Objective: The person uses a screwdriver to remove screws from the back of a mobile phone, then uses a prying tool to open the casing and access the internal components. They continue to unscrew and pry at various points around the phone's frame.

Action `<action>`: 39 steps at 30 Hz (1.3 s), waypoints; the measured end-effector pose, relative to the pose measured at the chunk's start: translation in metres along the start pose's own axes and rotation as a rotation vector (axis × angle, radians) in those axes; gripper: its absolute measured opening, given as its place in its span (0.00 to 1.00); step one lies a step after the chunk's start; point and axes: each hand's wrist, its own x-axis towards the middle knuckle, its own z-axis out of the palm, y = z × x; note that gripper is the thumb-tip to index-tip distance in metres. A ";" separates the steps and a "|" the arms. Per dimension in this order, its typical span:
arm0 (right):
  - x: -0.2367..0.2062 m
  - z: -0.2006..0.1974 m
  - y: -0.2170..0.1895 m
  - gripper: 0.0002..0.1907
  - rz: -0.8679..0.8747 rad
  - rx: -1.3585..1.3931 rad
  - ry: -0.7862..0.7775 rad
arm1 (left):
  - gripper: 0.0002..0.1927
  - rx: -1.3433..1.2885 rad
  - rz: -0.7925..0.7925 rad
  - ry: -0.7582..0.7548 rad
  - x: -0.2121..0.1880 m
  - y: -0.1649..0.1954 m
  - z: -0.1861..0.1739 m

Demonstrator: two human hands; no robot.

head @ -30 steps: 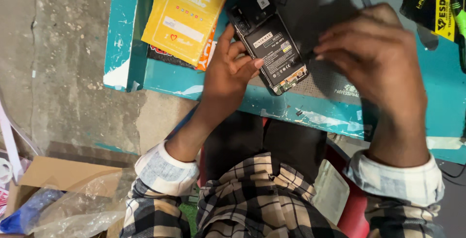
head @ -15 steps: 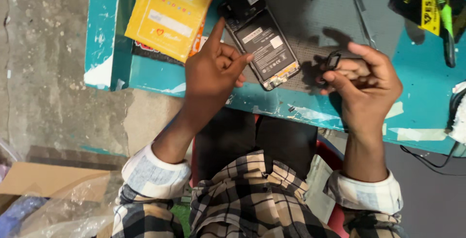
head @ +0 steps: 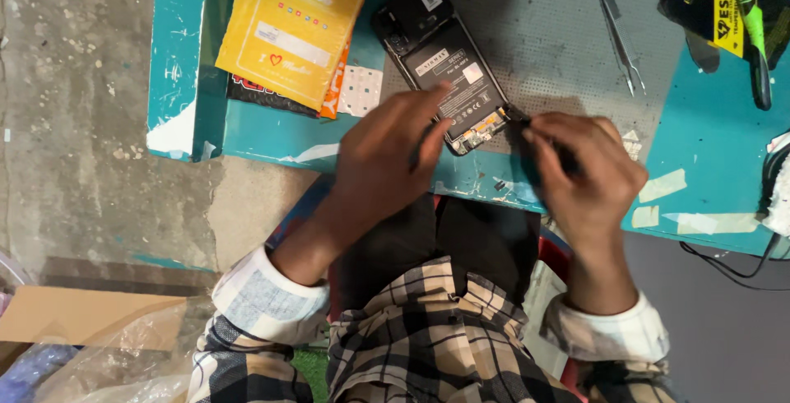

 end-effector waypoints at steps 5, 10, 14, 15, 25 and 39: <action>-0.007 0.007 -0.036 0.21 0.044 -0.154 0.051 | 0.22 0.183 0.144 -0.172 0.004 0.001 -0.005; -0.005 0.027 -0.048 0.29 0.022 -0.259 0.005 | 0.21 0.253 0.176 -0.244 0.010 0.003 -0.005; -0.005 0.031 -0.053 0.38 0.025 -0.177 -0.044 | 0.22 0.276 0.218 -0.265 0.011 0.002 -0.006; -0.006 0.029 -0.054 0.40 0.030 -0.150 -0.060 | 0.23 0.265 0.210 -0.266 0.011 0.002 -0.007; -0.014 0.011 -0.030 0.47 0.190 0.035 -0.094 | 0.22 0.210 0.202 -0.280 0.008 -0.002 -0.005; 0.002 0.014 -0.013 0.27 0.024 0.032 -0.212 | 0.22 0.241 0.216 -0.286 0.006 -0.005 -0.004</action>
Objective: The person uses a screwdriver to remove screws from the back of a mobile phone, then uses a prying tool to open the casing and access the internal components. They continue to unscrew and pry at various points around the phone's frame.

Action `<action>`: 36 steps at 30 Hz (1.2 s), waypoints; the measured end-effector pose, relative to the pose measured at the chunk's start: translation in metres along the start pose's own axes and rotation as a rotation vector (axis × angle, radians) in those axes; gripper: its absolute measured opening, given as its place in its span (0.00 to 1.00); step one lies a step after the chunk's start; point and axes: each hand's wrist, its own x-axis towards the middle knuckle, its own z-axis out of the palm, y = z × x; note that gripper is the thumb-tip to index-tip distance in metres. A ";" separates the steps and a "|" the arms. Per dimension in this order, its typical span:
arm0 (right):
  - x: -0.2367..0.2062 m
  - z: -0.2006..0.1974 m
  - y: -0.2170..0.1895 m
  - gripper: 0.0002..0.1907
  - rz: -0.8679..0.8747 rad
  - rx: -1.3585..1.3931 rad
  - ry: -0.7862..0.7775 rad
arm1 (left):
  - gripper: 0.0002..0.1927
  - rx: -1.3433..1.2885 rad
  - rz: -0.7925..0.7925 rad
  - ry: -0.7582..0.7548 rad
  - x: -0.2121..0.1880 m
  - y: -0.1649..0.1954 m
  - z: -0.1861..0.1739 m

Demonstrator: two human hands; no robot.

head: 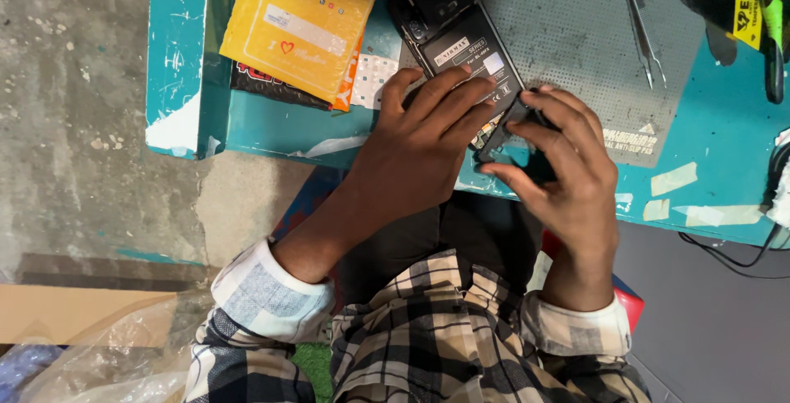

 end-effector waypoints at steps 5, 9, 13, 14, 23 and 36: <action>-0.005 0.006 -0.008 0.27 0.046 -0.060 0.091 | 0.22 -0.007 -0.003 0.001 -0.001 0.000 0.001; -0.007 0.011 -0.013 0.27 0.096 -0.099 0.110 | 0.21 -0.010 -0.010 -0.001 -0.001 0.000 0.003; -0.006 0.014 -0.016 0.27 0.094 -0.109 0.119 | 0.21 -0.022 -0.017 -0.004 -0.002 0.000 0.003; -0.006 0.015 -0.017 0.27 0.101 -0.109 0.122 | 0.21 -0.023 -0.012 -0.003 -0.002 0.000 0.003; -0.005 0.015 -0.026 0.27 0.165 -0.125 0.109 | 0.17 -0.072 -0.019 -0.016 -0.003 -0.001 0.002; -0.007 0.003 -0.025 0.22 0.164 -0.185 -0.001 | 0.09 -0.118 -0.050 0.006 -0.002 -0.001 -0.003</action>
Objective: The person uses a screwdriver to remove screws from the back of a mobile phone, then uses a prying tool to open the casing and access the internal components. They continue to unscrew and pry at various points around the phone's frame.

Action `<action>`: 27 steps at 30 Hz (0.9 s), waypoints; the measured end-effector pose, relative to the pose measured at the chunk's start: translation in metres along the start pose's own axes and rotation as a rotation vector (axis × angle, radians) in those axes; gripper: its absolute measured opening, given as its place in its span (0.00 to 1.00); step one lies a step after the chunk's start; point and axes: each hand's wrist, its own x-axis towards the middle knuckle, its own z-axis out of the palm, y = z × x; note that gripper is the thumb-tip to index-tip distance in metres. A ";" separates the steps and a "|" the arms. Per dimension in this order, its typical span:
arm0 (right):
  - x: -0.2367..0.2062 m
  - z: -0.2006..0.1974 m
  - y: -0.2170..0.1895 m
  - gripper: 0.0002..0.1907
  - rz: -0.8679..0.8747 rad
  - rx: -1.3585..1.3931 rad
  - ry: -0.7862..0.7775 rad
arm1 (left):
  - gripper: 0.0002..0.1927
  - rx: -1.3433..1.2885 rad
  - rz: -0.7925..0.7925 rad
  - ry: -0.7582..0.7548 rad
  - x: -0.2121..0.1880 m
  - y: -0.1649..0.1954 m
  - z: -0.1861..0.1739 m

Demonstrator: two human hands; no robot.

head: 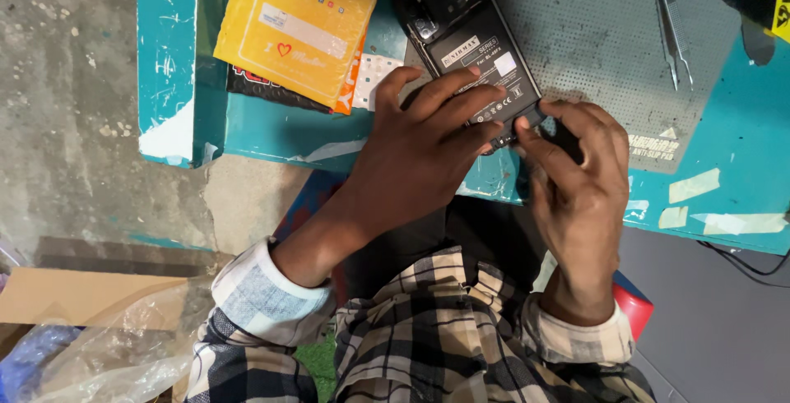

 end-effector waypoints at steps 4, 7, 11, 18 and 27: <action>0.011 -0.007 -0.005 0.15 -0.060 -0.067 0.004 | 0.07 -0.006 -0.012 0.033 0.001 0.001 -0.001; 0.023 -0.017 -0.012 0.15 -0.122 -0.178 -0.023 | 0.07 0.000 -0.017 0.035 0.002 0.002 -0.002; 0.034 -0.031 -0.017 0.14 -0.213 -0.256 -0.044 | 0.09 0.028 -0.012 -0.001 0.004 0.003 -0.005; 0.030 -0.019 0.012 0.16 -0.198 -0.071 -0.041 | 0.09 0.028 0.019 0.014 0.007 0.008 -0.008; 0.018 -0.007 0.029 0.17 -0.172 0.129 0.084 | 0.10 0.120 0.051 -0.023 0.006 0.009 -0.006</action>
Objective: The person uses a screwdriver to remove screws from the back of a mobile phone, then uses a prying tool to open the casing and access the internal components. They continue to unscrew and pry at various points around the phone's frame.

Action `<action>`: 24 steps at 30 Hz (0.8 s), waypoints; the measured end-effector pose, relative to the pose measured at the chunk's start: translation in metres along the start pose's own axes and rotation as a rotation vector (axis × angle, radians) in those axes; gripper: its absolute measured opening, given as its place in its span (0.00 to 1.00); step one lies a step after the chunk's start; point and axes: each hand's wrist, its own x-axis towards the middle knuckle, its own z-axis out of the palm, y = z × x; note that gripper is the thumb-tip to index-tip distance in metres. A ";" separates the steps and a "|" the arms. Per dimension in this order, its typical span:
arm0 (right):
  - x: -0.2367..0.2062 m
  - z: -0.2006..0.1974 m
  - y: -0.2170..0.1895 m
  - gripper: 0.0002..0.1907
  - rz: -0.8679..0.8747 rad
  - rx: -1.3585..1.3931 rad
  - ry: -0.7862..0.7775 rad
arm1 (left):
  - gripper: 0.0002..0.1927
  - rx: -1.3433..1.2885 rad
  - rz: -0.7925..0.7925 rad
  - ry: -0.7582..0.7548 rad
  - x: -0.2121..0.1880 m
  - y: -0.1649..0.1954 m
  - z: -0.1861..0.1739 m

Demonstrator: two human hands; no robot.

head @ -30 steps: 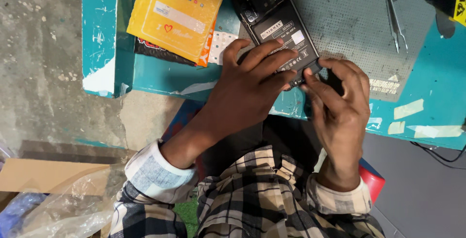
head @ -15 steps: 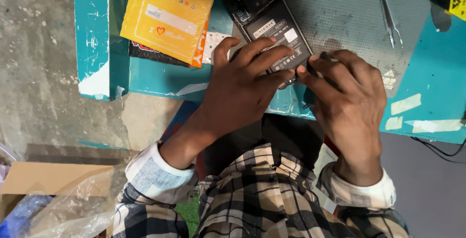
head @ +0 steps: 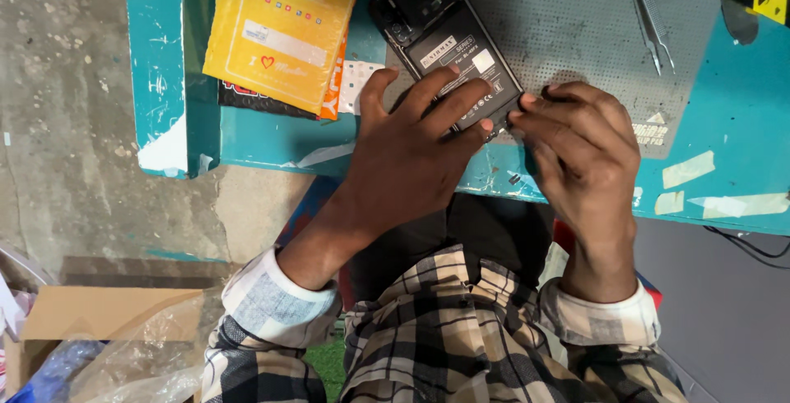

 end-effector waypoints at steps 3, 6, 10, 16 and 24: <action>-0.001 0.000 0.000 0.17 -0.032 -0.141 -0.040 | 0.12 0.045 0.022 -0.019 -0.002 0.000 0.000; -0.003 0.000 0.000 0.14 -0.058 -0.216 -0.043 | 0.16 0.066 0.045 -0.022 -0.002 0.001 0.002; -0.006 -0.003 -0.001 0.15 -0.049 -0.198 -0.055 | 0.24 0.146 0.086 -0.038 -0.002 0.003 0.005; -0.007 -0.007 -0.002 0.16 -0.032 -0.134 -0.042 | 0.30 0.252 0.077 -0.126 0.000 0.010 0.007; -0.019 -0.023 0.020 0.20 0.010 0.141 -0.113 | 0.35 0.308 0.064 -0.182 0.009 0.016 0.010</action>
